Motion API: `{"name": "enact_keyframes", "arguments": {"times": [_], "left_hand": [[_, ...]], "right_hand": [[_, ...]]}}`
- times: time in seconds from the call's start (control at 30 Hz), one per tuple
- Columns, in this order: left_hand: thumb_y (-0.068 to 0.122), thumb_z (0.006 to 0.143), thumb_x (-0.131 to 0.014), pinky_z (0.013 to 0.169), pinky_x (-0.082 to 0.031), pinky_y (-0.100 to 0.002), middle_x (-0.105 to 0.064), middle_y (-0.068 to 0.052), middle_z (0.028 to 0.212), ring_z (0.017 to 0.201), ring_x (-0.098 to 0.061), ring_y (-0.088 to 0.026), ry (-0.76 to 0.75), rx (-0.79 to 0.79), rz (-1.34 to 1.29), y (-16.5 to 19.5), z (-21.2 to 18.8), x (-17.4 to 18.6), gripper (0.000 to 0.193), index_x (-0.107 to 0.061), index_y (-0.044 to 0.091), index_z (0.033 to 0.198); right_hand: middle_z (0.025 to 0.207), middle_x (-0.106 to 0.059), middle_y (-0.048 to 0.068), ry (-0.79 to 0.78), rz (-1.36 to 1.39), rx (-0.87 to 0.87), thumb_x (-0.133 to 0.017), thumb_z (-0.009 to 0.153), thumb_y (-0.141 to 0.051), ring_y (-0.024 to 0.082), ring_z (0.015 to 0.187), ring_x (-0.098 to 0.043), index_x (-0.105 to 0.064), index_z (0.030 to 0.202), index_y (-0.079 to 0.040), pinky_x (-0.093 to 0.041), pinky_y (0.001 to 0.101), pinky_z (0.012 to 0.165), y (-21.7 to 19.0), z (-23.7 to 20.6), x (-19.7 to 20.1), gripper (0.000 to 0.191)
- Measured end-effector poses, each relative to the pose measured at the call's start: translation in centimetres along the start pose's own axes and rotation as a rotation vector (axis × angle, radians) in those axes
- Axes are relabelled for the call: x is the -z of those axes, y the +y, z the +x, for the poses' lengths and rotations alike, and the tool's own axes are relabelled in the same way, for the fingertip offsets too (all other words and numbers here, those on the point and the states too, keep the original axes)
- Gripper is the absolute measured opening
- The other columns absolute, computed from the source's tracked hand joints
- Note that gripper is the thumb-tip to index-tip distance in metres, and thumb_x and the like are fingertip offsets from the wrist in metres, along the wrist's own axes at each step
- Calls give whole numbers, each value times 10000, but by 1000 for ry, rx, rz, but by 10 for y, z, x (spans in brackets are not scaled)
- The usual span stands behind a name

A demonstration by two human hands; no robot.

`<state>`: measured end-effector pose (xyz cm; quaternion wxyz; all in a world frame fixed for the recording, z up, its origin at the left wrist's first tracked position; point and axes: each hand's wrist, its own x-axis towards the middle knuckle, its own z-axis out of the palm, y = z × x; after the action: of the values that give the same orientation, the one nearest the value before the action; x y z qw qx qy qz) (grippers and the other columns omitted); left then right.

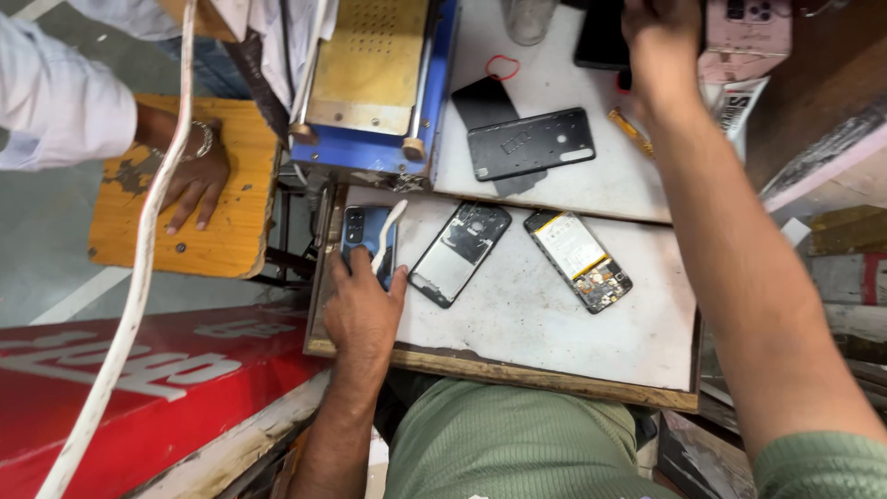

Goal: The person repairs a smartphone at a cluttered workbench. They handle the disassembled phone body, press a component into the frame, clean parts with a small brush, work on the exposed battery and circuit board, then fit the back cover and press it into place, picking up a screwdriver at the end.

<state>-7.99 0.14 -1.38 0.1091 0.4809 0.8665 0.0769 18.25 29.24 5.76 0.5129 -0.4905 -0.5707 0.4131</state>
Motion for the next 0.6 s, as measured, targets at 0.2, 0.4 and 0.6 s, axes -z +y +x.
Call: {"name": "enact_keyframes", "arguments": {"times": [0.2, 0.4, 0.6], "left_hand": [[443, 792, -830, 765, -597, -480, -684, -187, 1165, 966, -724, -380, 197, -94, -117, -29, 1, -11, 588, -570, 85, 1178], [348, 857, -801, 920, -599, -393, -624, -277, 1342, 1146, -679, -277, -515, -160, -1863, -74, -21, -7, 693, -464, 59, 1389], [489, 994, -672, 1001, -575, -375, -598, -283, 1420, 1220, -648, -293, -608, -174, -2134, -50, -13, -20, 801, -424, -50, 1533]], "right_hand": [[1412, -593, 98, -100, 345, 39, -522, 1105, 58, 203, 1312, -656, -535, 1390, -31, -574, 373, 1127, 36, -114, 86, 298], [1209, -685, 152, 45, 303, -77, -519, 1115, 62, 202, 1068, -694, -575, 1232, 21, -593, 366, 1022, 76, -213, 122, 136], [1195, -707, 135, -47, 50, -56, -558, 1096, 46, 184, 1080, -694, -622, 1191, 48, -575, 325, 1010, 95, -247, 101, 115]]}}
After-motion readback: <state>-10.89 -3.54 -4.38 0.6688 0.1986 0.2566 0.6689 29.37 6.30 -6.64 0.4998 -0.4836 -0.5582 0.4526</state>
